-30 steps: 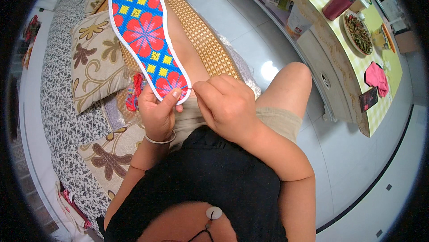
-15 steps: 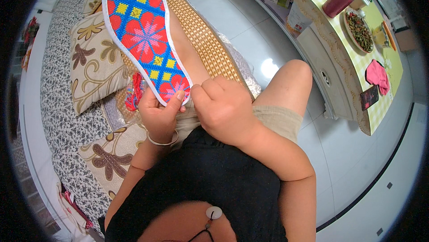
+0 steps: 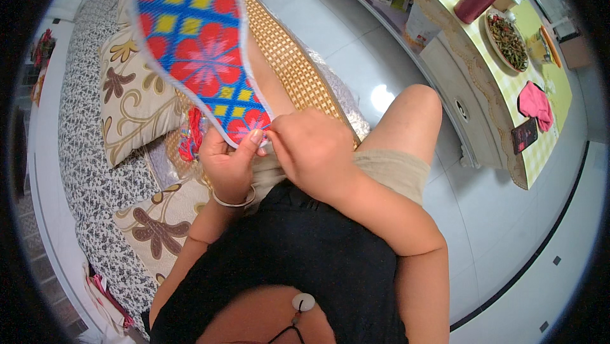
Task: The person stitches a decorative shoe insole by hand using a needle and thread, pulling the thread through the material and turning the item over.
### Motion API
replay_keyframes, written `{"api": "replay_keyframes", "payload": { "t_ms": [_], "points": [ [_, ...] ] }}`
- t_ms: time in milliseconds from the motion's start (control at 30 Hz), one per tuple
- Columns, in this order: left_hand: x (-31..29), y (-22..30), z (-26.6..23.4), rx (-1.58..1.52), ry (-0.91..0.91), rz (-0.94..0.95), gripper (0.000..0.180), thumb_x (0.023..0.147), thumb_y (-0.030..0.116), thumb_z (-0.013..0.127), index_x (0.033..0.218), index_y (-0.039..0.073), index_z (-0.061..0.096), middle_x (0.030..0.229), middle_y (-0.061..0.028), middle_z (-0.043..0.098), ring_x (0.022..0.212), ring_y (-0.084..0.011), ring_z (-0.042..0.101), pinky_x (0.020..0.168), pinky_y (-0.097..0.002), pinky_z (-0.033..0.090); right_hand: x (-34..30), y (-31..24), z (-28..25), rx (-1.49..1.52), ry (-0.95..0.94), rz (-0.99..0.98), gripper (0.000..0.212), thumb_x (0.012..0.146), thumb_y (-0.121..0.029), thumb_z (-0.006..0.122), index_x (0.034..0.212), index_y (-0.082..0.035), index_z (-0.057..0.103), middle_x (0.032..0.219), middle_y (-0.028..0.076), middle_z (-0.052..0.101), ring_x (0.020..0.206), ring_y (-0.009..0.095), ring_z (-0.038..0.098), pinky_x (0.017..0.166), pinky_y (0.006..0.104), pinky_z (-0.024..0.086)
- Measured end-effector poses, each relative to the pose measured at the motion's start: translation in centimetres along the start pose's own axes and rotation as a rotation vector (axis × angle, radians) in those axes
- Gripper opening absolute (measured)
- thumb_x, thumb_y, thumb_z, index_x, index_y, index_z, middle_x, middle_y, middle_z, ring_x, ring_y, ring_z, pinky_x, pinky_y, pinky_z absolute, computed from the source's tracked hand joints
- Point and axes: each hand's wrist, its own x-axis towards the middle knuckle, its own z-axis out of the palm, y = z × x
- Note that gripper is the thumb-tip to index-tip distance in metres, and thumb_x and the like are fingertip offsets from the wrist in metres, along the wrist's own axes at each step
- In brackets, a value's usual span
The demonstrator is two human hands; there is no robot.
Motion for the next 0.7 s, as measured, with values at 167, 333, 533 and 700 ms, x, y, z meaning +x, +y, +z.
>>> {"api": "replay_keyframes", "payload": {
  "t_ms": [167,333,533,700],
  "points": [
    [0.8,0.2,-0.8,-0.355,-0.052,-0.127,0.019,0.081,-0.007,0.06,0.1,-0.002,0.06,0.091,-0.0098,0.066,0.081,-0.0167,0.064,0.076,-0.0296,0.053,0.0,1.1,-1.4,0.753,-0.102,0.766,0.009,0.084,-0.01,0.065,0.086,-0.001,0.068,0.082,0.006,0.065,0.078,0.013,0.058,0.073,0.0253,0.045],
    [0.7,-0.6,-0.9,-0.448,-0.163,-0.23,0.024,0.079,-0.008,0.063,0.102,-0.002,0.06,0.094,-0.0113,0.066,0.084,-0.0189,0.064,0.079,-0.0319,0.052,-0.7,1.3,-0.6,1.431,-0.202,1.152,0.009,0.085,-0.008,0.065,0.091,-0.002,0.066,0.083,0.003,0.064,0.076,0.01,0.056,0.069,0.0234,0.044],
    [0.5,-0.8,0.0,-0.403,-0.306,-0.131,0.019,0.076,0.01,0.07,0.075,0.0,0.055,0.066,-0.0092,0.054,0.063,-0.0206,0.046,0.061,-0.032,0.036,-0.6,5.8,0.3,1.478,0.178,1.145,0.006,0.088,-0.008,0.06,0.091,-0.002,0.061,0.09,0.005,0.064,0.077,0.013,0.058,0.064,0.0244,0.046],
    [2.7,-1.1,-3.2,-0.626,-0.244,-0.231,0.018,0.077,0.01,0.068,0.078,0.002,0.052,0.064,-0.0049,0.049,0.061,-0.0156,0.044,0.062,-0.0304,0.035,0.1,8.2,-6.9,1.695,0.436,0.898,0.003,0.09,-0.004,0.055,0.092,-0.004,0.053,0.077,0.001,0.05,0.064,0.008,0.045,0.048,0.0186,0.039]
  ]
}}
